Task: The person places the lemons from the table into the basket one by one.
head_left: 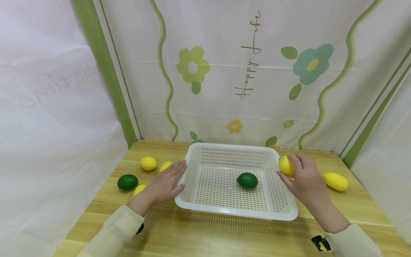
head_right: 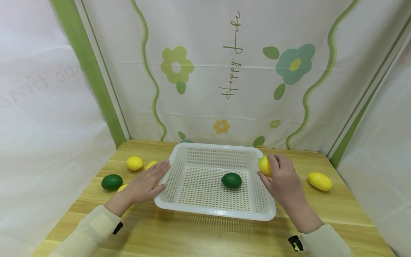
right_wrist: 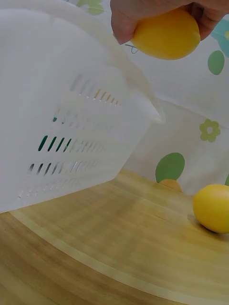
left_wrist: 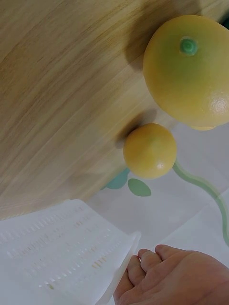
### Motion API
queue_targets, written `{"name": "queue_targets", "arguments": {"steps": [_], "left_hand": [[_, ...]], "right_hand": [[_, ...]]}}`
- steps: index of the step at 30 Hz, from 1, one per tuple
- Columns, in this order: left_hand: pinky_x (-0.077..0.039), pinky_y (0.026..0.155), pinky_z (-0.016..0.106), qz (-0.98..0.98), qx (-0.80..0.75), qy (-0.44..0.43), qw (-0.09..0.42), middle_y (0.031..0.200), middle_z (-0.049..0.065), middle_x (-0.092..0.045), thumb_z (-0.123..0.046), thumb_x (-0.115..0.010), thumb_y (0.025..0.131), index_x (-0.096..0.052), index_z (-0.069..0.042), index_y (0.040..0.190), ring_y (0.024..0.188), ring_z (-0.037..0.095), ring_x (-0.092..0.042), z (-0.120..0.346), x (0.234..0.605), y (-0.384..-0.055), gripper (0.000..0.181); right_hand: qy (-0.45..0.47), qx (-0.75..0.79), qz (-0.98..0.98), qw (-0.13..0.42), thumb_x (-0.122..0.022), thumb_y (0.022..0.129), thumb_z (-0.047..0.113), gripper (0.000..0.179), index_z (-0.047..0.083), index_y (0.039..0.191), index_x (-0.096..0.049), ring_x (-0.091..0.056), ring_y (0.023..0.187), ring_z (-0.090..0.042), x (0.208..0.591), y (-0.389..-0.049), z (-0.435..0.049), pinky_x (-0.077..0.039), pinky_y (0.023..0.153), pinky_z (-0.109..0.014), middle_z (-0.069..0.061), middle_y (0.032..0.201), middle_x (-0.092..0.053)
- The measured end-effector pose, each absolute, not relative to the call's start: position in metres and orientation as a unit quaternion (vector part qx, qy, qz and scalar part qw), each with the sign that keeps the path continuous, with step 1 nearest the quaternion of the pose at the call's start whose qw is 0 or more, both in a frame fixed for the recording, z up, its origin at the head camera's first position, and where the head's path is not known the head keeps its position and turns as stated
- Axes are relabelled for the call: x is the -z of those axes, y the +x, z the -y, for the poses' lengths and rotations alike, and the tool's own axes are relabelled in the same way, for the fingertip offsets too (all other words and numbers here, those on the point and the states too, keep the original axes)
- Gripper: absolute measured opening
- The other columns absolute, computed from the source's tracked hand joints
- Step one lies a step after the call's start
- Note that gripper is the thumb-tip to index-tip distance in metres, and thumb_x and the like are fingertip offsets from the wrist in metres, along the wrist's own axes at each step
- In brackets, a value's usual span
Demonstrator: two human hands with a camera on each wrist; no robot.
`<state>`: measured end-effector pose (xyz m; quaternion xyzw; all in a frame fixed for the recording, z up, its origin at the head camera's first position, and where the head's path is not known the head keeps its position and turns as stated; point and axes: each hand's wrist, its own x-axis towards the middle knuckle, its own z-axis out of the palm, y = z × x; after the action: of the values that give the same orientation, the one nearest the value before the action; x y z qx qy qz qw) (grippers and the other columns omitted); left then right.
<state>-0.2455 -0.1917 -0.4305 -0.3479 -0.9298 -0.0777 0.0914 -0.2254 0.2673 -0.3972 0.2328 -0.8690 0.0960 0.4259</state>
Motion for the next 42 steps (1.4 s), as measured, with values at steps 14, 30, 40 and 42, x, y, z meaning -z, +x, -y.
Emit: {"name": "queue_targets", "arguments": {"steps": [14,30,40,42], "left_hand": [[-0.019,0.116,0.045,0.931,0.075,-0.347,0.088,0.156,0.019,-0.026,-0.034,-0.048,0.099,-0.029,0.005,0.149,0.144,0.031,-0.023,0.191,0.430,-0.246,0.066],[-0.019,0.116,0.045,0.930,0.075,-0.350,0.089,0.155,0.019,-0.026,-0.034,-0.047,0.100,-0.029,0.005,0.149,0.143,0.032,-0.023,0.192,0.429,-0.246,0.066],[-0.019,0.116,0.045,0.931,0.075,-0.348,0.084,0.156,0.018,-0.025,-0.035,-0.047,0.100,-0.028,0.004,0.150,0.144,0.031,-0.023,0.191,0.428,-0.245,0.066],[-0.019,0.116,0.045,0.931,0.074,-0.348,0.085,0.156,0.018,-0.025,-0.035,-0.047,0.100,-0.028,0.004,0.150,0.144,0.031,-0.023,0.191,0.428,-0.245,0.067]], "right_hand": [[0.265,-0.090,0.860,0.427,-0.037,0.096,0.060,0.073,-0.009,0.113,-0.054,-0.054,0.081,-0.042,0.394,-0.222,-0.252,-0.055,0.063,-0.052,-0.027,0.100,-0.054],[0.323,-0.092,0.857,0.389,-0.084,0.067,0.021,0.062,-0.008,0.113,-0.054,-0.055,0.088,-0.039,0.392,-0.223,-0.226,-0.055,0.071,-0.048,-0.023,0.100,-0.054],[0.351,-0.089,0.851,0.380,-0.092,0.058,0.015,0.068,-0.005,0.112,-0.057,-0.056,0.084,-0.034,0.394,-0.221,-0.209,-0.056,0.067,-0.042,-0.020,0.101,-0.056],[0.357,-0.086,0.851,0.375,-0.093,0.058,0.016,0.067,-0.004,0.112,-0.057,-0.057,0.084,-0.033,0.395,-0.222,-0.206,-0.057,0.067,-0.041,-0.020,0.101,-0.056]]}}
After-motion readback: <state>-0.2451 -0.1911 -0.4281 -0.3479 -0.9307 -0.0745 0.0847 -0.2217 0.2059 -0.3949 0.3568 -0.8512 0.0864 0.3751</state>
